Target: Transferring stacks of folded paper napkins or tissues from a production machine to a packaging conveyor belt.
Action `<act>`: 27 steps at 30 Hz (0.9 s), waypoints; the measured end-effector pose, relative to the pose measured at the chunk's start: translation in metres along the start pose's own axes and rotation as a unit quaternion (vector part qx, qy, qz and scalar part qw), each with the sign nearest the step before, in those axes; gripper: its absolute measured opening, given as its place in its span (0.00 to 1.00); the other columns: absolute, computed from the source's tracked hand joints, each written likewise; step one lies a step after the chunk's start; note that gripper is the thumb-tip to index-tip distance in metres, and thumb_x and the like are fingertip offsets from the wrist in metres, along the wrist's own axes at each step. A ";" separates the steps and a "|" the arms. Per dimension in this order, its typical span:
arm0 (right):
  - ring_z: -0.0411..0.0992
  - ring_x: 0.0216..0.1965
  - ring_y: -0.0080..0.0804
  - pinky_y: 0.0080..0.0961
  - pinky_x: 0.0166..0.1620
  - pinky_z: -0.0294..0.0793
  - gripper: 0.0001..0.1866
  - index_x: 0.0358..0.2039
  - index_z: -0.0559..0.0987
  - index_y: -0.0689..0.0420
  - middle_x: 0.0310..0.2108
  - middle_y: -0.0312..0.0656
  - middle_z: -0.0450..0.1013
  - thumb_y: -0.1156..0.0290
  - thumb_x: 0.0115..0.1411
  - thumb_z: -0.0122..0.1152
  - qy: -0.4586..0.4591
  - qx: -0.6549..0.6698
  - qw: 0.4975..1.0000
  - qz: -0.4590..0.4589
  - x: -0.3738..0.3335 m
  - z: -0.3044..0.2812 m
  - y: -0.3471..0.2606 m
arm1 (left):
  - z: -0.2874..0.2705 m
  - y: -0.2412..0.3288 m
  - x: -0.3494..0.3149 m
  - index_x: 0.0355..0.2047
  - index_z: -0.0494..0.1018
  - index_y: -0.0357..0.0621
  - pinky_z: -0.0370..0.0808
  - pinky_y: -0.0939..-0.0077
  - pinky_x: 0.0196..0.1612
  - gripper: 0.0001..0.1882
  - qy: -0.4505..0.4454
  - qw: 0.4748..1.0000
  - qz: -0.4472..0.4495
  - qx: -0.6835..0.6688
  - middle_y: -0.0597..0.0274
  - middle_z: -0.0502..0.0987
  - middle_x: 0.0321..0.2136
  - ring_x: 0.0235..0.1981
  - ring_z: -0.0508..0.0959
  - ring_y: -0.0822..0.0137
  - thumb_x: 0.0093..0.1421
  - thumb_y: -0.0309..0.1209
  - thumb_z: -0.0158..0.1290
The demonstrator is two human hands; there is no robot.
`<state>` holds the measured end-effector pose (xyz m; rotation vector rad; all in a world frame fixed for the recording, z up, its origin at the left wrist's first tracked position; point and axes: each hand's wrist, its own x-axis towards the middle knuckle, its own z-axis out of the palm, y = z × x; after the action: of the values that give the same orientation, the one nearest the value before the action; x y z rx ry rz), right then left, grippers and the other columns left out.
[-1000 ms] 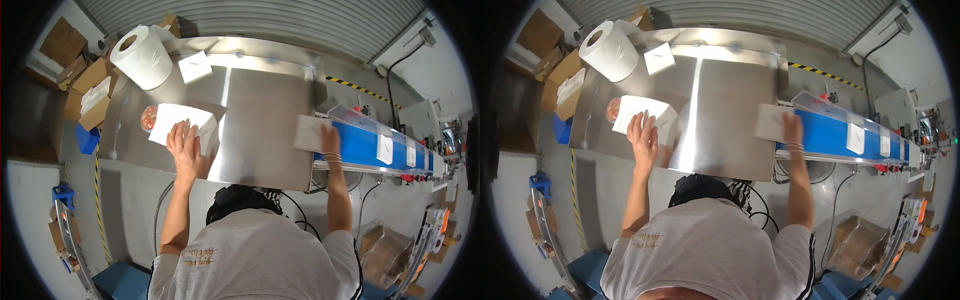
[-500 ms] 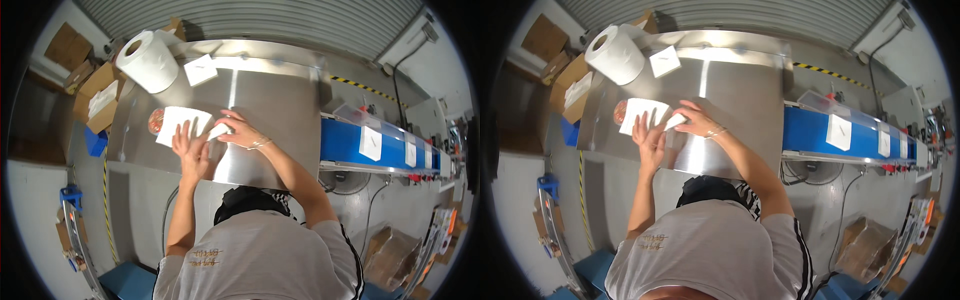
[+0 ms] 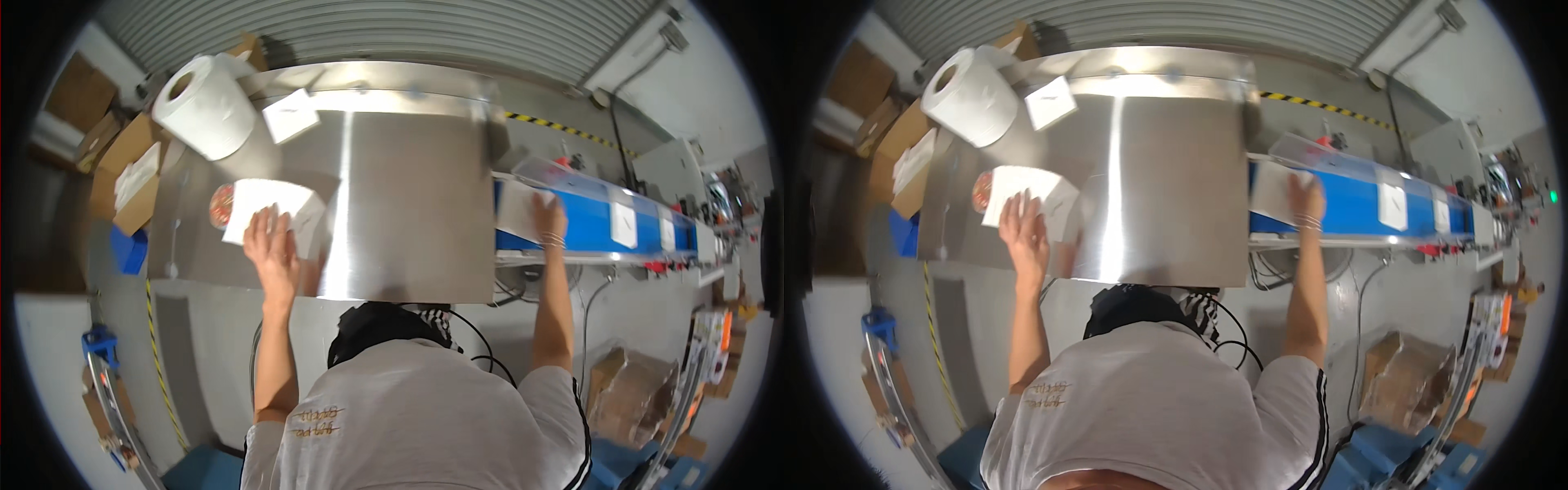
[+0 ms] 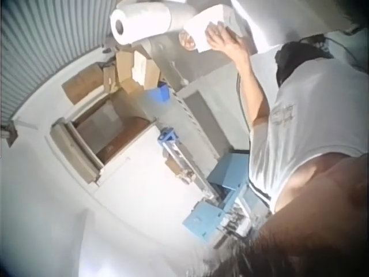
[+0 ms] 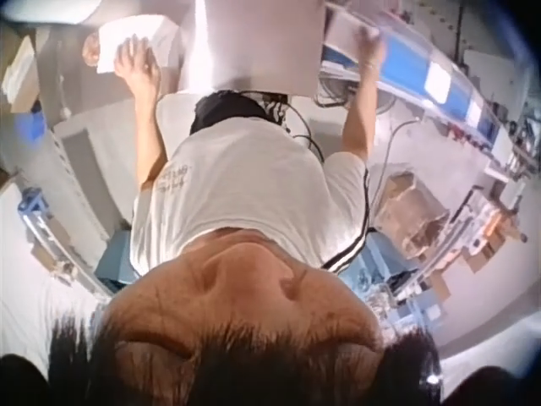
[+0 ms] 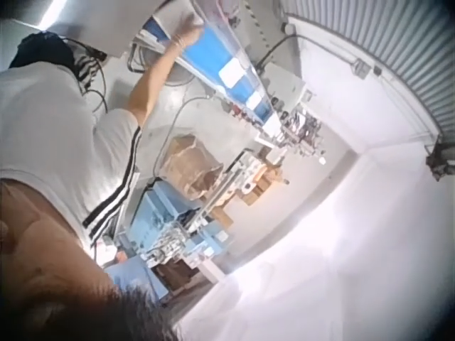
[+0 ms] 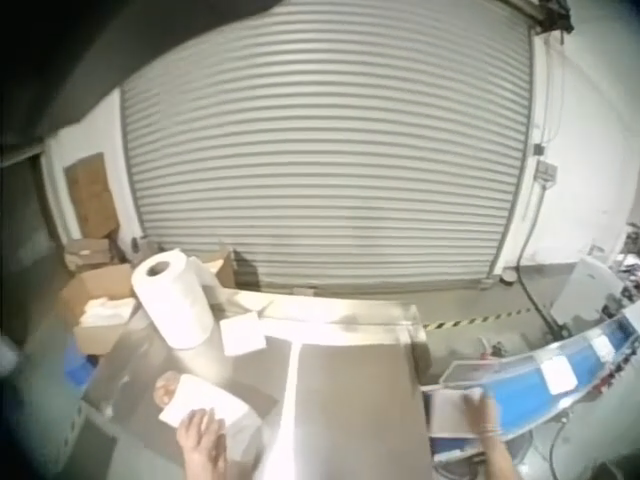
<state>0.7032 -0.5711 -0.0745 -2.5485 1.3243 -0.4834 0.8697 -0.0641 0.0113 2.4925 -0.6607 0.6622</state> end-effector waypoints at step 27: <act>0.72 0.36 0.54 0.44 0.43 0.72 0.29 0.41 0.74 0.63 0.36 0.56 0.74 0.46 0.57 0.58 0.016 0.085 0.996 0.010 0.008 0.019 0.006 | 0.000 -0.009 0.013 0.46 0.75 0.45 0.55 0.55 0.61 0.18 0.002 0.999 -0.024 -0.024 0.52 0.67 0.55 0.60 0.61 0.49 0.54 0.18 0.52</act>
<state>0.7108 -0.5804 -0.0927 -2.3969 1.2612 -0.6084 0.8845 -0.0617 0.0162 2.4550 -0.6056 0.6256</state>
